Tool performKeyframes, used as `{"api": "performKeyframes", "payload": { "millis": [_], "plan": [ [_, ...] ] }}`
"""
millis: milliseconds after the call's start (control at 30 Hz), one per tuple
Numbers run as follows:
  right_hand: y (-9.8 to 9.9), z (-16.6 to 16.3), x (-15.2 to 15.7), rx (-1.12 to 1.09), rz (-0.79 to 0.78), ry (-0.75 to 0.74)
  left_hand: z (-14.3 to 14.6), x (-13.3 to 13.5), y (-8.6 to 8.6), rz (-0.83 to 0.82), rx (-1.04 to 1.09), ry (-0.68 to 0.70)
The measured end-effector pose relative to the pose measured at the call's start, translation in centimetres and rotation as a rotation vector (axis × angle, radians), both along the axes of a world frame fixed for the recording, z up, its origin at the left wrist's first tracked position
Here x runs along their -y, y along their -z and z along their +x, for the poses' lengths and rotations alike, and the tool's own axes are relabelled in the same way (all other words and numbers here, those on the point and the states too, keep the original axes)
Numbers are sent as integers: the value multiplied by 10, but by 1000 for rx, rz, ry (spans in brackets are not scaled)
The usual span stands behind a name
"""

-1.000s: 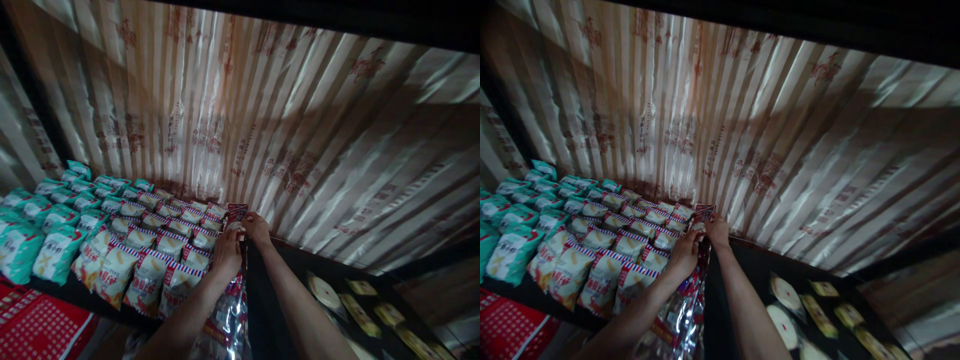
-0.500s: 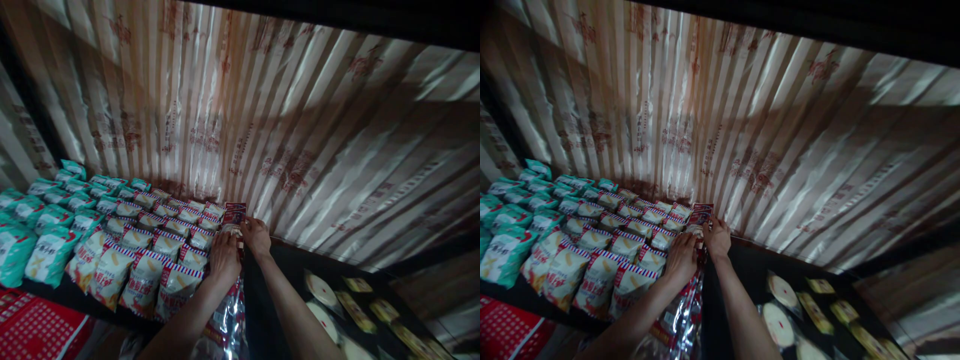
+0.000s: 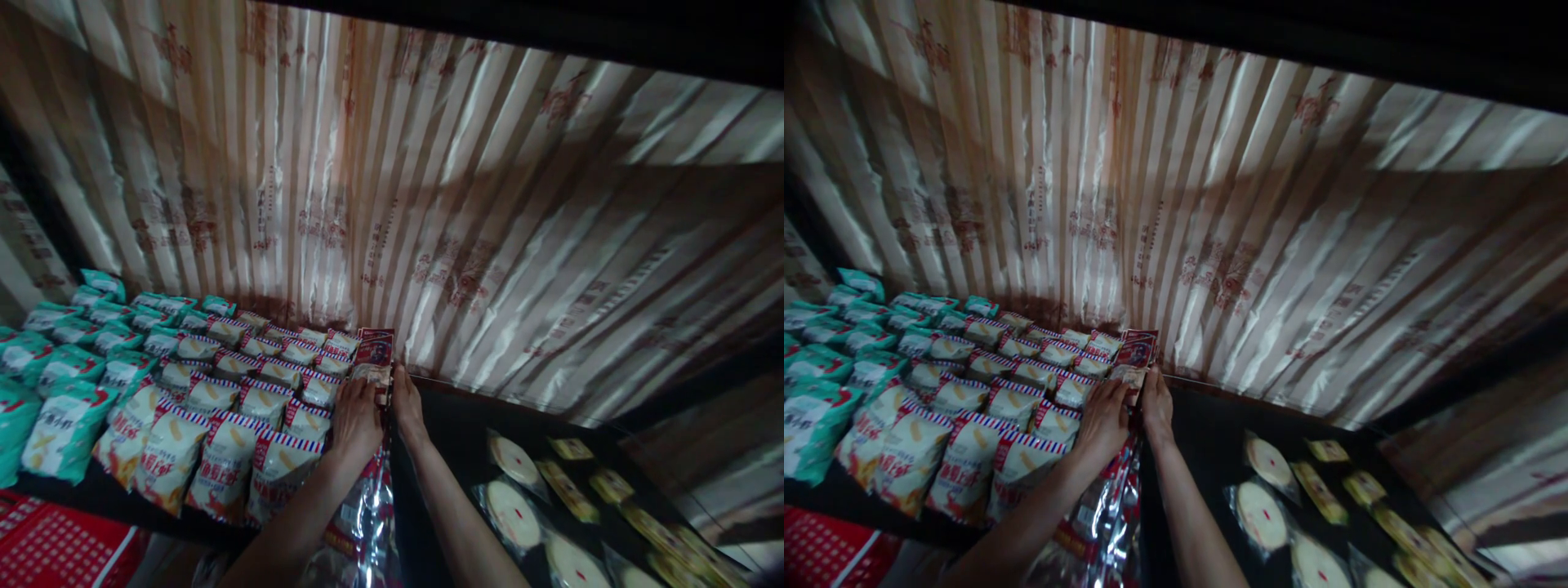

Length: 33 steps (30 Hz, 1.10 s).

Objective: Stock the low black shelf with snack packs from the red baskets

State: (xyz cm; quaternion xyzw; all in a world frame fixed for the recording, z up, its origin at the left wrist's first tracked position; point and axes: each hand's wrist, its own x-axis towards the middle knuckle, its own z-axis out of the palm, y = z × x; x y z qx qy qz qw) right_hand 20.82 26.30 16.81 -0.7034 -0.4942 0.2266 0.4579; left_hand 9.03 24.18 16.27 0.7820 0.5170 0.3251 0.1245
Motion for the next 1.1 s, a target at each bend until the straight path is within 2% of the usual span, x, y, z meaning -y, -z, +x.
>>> {"api": "performKeyframes", "payload": {
  "millis": [433, 567, 667, 767, 900, 1100],
  "plan": [
    [1, 2, 5, -48, 22, -33, -1, 0, 2, -61, -8, 74],
    [4, 6, 7, -74, 10, 41, -2, 2, -2, -56, -1, 80],
    [14, 13, 16, -129, 68, 57, -3, 5, -8, -47, 0, 84],
    [25, 17, 35, -212, 149, 89, -5, 12, -13, -18, 18, 86],
    [34, 15, 77, -362, 163, 178, -6, 27, -14, 9, 63, 84],
    [43, 3, 157, -588, 147, 287, -8, 80, -9, -6, 246, 162]
  ]
}}
